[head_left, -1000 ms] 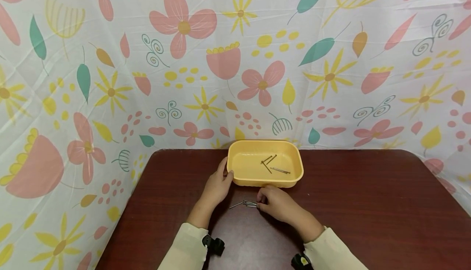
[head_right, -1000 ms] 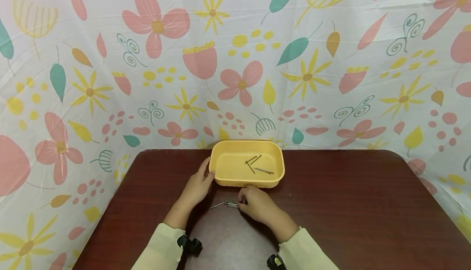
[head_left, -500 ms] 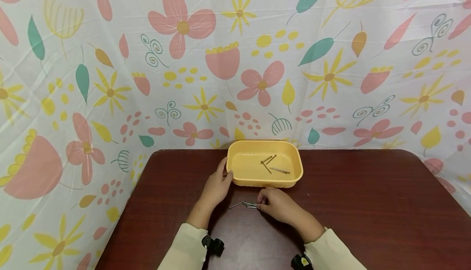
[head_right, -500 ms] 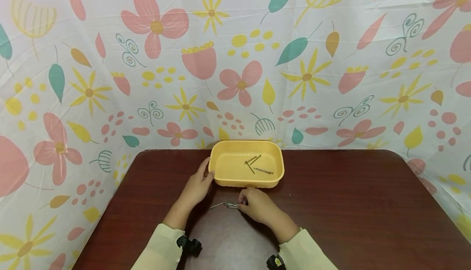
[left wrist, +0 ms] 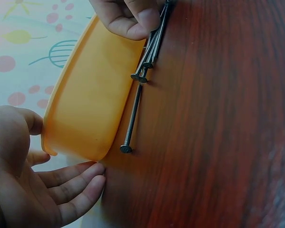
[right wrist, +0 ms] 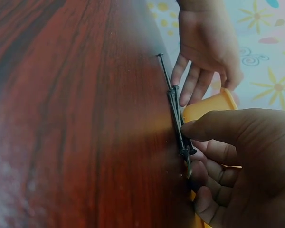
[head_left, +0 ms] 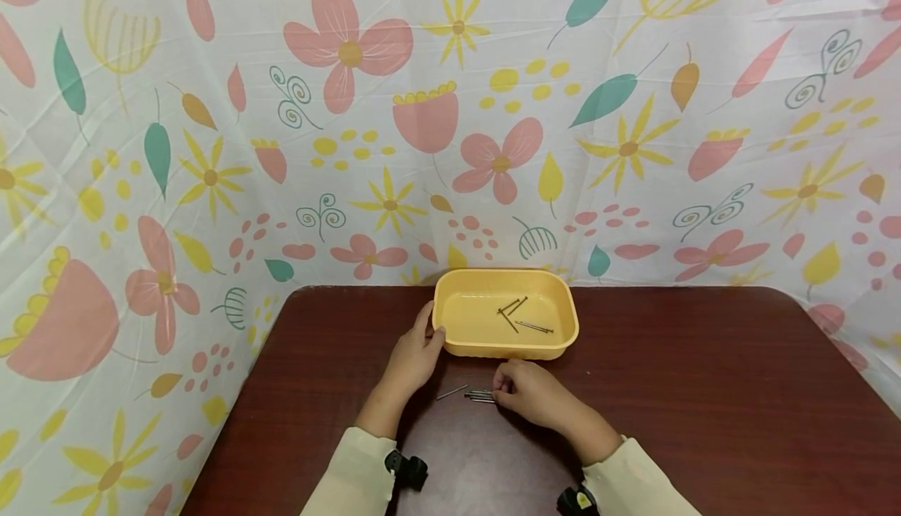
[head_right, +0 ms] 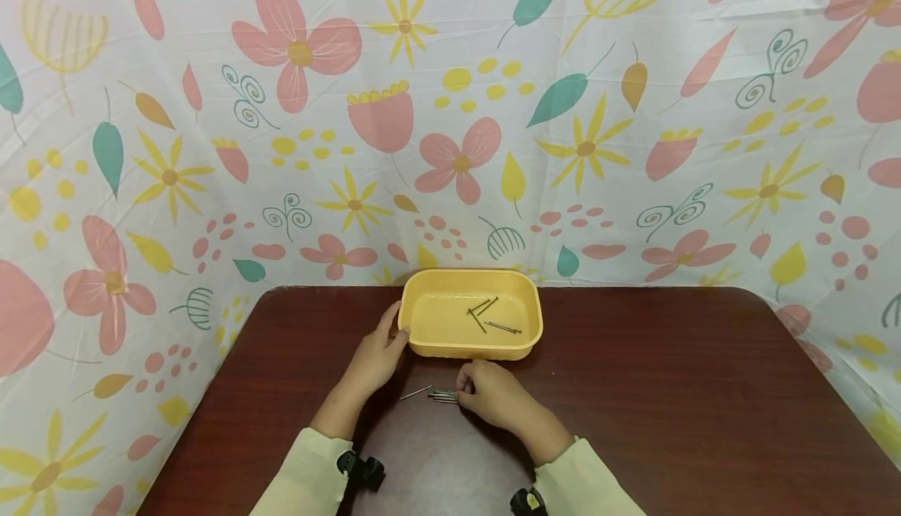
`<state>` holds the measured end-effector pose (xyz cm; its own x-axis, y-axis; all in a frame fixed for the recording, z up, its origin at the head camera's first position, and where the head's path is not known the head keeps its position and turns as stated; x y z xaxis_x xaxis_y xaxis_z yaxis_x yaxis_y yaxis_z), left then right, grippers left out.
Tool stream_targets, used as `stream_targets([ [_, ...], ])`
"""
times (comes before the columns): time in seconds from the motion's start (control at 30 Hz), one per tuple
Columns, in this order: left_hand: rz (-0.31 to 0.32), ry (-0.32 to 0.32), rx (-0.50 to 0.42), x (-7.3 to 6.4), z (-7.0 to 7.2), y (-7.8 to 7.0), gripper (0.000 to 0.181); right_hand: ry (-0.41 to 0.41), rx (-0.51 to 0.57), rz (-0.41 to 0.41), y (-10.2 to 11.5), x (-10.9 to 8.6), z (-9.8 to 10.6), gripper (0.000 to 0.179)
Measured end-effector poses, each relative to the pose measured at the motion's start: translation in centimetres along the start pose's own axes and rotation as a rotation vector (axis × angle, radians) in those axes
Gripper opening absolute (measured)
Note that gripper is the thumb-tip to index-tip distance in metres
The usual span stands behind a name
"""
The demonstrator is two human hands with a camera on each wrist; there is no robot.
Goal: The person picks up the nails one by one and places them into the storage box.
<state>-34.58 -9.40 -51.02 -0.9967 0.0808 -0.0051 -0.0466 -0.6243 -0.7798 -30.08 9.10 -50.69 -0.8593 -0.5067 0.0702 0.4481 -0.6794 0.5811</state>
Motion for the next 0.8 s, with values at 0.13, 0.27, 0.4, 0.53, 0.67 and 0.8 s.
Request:
stream_targets([
  [0.13,-0.002,-0.003,0.006,0.06,0.02,-0.06,0.062,-0.003,0.002,0.000,0.00,-0.03,0.01,0.013],
  [0.27,-0.002,-0.009,0.007,0.07,0.08,-0.13,0.062,-0.002,0.005,-0.004,0.02,-0.07,0.04,0.013],
  [0.4,0.004,-0.012,0.008,0.03,0.09,-0.13,0.061,0.001,0.003,-0.008,0.01,-0.10,0.03,0.014],
  [0.53,0.007,-0.016,0.009,0.04,0.07,-0.07,0.062,0.001,0.001,-0.005,0.03,-0.11,0.01,0.014],
  [0.67,0.007,-0.024,0.004,0.10,0.09,-0.02,0.061,0.000,0.007,0.000,0.04,-0.15,0.00,0.014],
  [0.8,0.007,-0.028,0.008,0.17,0.07,0.02,0.061,-0.001,0.006,-0.001,-0.02,-0.18,-0.02,0.014],
])
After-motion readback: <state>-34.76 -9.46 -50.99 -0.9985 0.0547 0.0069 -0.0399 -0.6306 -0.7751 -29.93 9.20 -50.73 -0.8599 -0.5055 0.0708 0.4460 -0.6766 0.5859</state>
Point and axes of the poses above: each hand's wrist, its own x-axis towards the middle knuckle, its own z-axis out of the back of the hand, y = z × x, the point moved 9 cm from there along x, towards the middle knuckle, and after that the axes turned 2 degrees about x, right-handed, at the moved point
